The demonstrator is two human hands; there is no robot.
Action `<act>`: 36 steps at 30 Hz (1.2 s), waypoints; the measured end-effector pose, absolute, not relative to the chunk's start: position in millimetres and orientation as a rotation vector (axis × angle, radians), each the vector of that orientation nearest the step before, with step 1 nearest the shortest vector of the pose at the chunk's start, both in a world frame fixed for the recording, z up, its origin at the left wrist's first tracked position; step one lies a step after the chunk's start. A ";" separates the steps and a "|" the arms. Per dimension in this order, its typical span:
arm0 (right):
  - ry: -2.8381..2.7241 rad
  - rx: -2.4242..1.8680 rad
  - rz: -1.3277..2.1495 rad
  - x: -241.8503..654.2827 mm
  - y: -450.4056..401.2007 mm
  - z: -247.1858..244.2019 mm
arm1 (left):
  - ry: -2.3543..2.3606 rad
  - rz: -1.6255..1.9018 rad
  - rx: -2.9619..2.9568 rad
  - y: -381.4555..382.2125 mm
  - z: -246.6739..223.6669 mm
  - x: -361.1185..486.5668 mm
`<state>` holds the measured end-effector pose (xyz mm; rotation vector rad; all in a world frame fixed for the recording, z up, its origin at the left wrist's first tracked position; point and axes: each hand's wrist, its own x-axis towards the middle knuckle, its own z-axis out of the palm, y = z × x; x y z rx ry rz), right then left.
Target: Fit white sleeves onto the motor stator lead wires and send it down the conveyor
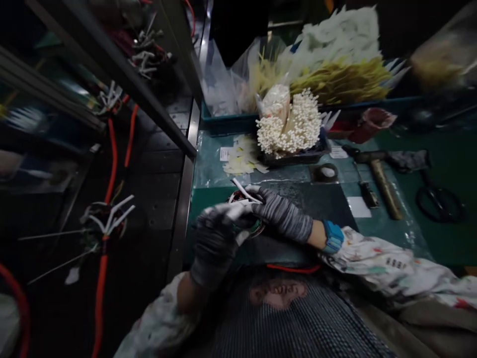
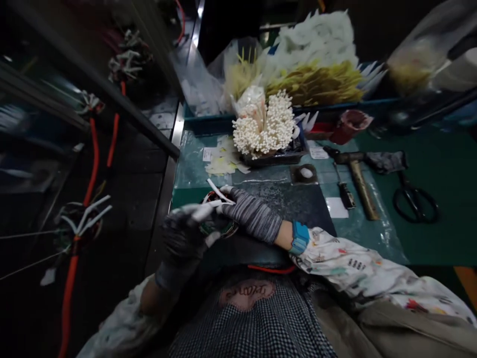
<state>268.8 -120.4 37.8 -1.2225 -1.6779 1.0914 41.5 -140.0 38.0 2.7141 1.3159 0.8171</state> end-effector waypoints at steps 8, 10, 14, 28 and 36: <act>-1.669 -1.480 -0.040 363.3 -105.8 42.8 | 1.168 0.446 2.994 -166.7 64.2 77.1; -1.665 -1.573 -0.187 378.8 -91.8 44.9 | 1.245 0.399 3.082 -177.7 58.8 79.7; -1.737 -1.743 -0.309 387.2 -67.8 40.0 | 1.265 0.315 3.173 -197.8 50.6 72.8; -1.316 -1.436 0.425 339.7 -163.4 141.9 | 1.241 0.962 2.815 -180.4 12.0 61.0; -1.439 -1.271 0.628 307.6 -204.9 86.2 | 1.223 1.096 2.683 -171.1 -9.5 78.3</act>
